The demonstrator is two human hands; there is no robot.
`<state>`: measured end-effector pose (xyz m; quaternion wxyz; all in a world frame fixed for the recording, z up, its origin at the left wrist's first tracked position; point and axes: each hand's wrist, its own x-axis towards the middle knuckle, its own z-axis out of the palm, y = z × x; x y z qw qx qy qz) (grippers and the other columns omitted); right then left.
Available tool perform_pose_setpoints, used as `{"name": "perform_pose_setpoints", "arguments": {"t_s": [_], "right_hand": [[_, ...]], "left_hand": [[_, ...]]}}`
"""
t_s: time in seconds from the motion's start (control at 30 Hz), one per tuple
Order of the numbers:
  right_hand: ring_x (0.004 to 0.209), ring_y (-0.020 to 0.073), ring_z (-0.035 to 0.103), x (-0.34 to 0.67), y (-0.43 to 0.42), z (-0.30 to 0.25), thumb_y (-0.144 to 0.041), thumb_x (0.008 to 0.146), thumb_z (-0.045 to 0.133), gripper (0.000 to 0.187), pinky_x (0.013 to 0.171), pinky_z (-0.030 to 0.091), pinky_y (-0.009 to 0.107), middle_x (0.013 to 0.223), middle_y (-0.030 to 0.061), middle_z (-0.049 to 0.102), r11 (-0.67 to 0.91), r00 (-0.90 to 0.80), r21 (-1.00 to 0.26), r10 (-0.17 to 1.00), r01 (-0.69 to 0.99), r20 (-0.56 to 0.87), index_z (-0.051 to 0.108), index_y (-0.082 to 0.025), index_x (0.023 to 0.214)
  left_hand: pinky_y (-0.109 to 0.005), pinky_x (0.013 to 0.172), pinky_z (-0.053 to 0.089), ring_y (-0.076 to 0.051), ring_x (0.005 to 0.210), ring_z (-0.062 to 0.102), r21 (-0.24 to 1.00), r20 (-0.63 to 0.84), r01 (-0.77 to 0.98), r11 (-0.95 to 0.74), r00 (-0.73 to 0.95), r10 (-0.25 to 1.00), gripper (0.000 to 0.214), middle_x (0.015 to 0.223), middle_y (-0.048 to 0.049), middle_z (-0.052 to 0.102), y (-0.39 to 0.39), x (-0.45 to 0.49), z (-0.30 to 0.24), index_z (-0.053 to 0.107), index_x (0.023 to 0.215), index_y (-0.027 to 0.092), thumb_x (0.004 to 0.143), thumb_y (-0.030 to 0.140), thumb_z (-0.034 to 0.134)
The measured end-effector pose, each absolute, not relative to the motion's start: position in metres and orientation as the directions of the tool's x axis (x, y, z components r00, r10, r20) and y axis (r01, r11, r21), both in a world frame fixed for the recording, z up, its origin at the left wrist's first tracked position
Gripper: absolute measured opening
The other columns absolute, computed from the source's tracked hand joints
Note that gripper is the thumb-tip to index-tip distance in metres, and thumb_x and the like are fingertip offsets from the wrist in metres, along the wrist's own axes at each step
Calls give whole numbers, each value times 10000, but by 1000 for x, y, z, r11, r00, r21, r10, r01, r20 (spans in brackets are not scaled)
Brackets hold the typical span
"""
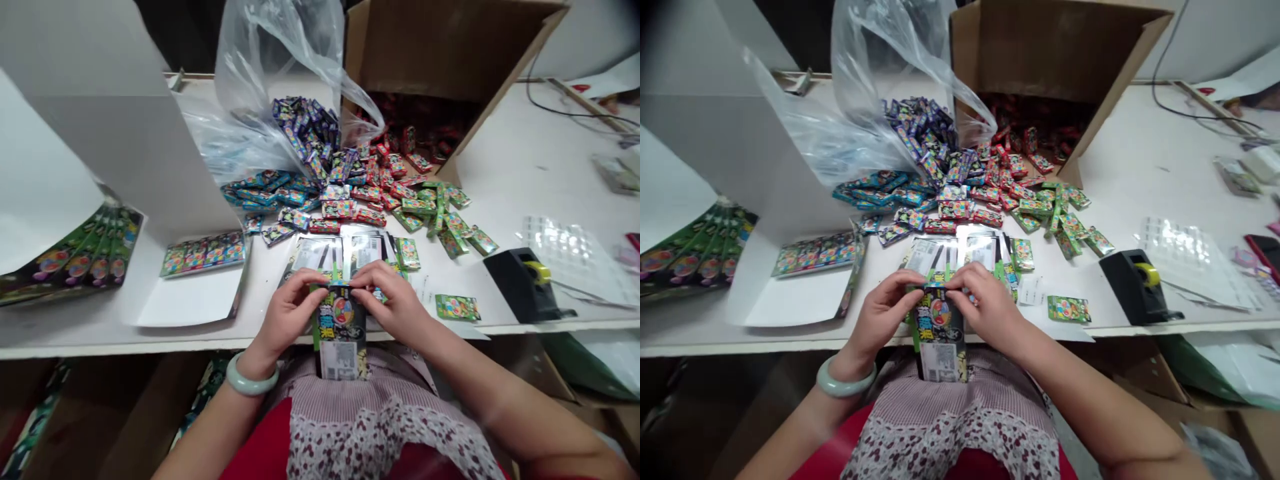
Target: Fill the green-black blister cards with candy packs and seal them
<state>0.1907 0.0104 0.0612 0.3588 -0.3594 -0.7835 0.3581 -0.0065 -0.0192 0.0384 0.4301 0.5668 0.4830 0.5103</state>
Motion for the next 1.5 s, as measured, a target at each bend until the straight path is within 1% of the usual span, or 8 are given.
{"name": "perform_pose_setpoints", "arguments": {"t_s": [0.2, 0.3, 0.4, 0.77, 0.9, 1.07, 1.27, 1.5], "right_hand": [[1029, 161, 582, 220, 23, 53, -227, 877, 538, 264, 810, 510, 305, 1143, 68, 609, 339, -447, -912, 870, 231, 210, 571, -236, 1139], [887, 160, 611, 279, 43, 42, -262, 863, 547, 164, 772, 494, 303, 982, 50, 658, 176, -191, -871, 977, 459, 97, 648, -213, 982], [788, 161, 585, 329, 59, 26, -214, 803, 591, 115, 786, 448, 320, 886, 55, 656, -38, -27, -678, 996, 734, -85, 683, -181, 864], [706, 127, 594, 353, 59, 9, -320, 817, 554, 170, 675, 459, 253, 760, 25, 654, -183, -152, -761, 925, 623, -347, 603, -158, 799], [761, 131, 576, 321, 59, 58, -403, 784, 621, 239, 741, 458, 276, 821, 26, 634, -79, -349, -906, 906, 416, -239, 608, -165, 797], [800, 139, 581, 228, 61, 106, -311, 793, 620, 140, 738, 459, 281, 835, 20, 642, 113, -670, -952, 734, 286, -115, 620, -187, 726], [598, 130, 525, 175, 77, 102, -296, 770, 635, 163, 553, 412, 269, 640, 16, 625, 159, -665, -842, 694, 516, -276, 620, -190, 648], [592, 133, 522, 173, 84, 89, -326, 744, 654, 177, 537, 407, 271, 638, 23, 633, 123, -635, -841, 715, 527, -293, 618, -206, 619]], "left_hand": [[-274, 815, 492, -167, 894, 600, 955, 142, 273, -115, -81, 987, 89, 922, -15, 635, -13, -13, 32, 640, 869, 217, 819, 291, 636], [-281, 831, 488, -176, 916, 594, 952, 108, 298, -64, -136, 985, 142, 947, -10, 641, -9, -17, 26, 646, 867, 217, 790, 335, 666], [-276, 790, 493, -169, 881, 590, 960, 78, 279, -31, -158, 984, 163, 924, 10, 647, -6, -15, 24, 651, 854, 226, 768, 361, 686], [-269, 735, 494, -164, 845, 587, 961, 79, 272, -42, -126, 989, 107, 900, 24, 649, -2, -8, 26, 650, 860, 248, 792, 328, 673], [-278, 783, 473, -164, 857, 581, 958, 184, 237, -163, -69, 981, 92, 874, -6, 628, -1, 0, 26, 632, 839, 213, 790, 282, 669], [-263, 730, 456, -150, 805, 568, 964, 202, 181, -196, -18, 979, 53, 803, -6, 598, -1, 11, 33, 602, 816, 195, 805, 234, 635], [-278, 727, 439, -156, 792, 554, 973, 168, 164, -162, -19, 986, 62, 796, -6, 594, -6, 8, 39, 590, 818, 196, 847, 246, 568], [-306, 719, 431, -158, 773, 539, 974, 176, 153, -164, -67, 982, 121, 780, -2, 579, -3, 10, 29, 581, 822, 213, 792, 297, 663]]}}
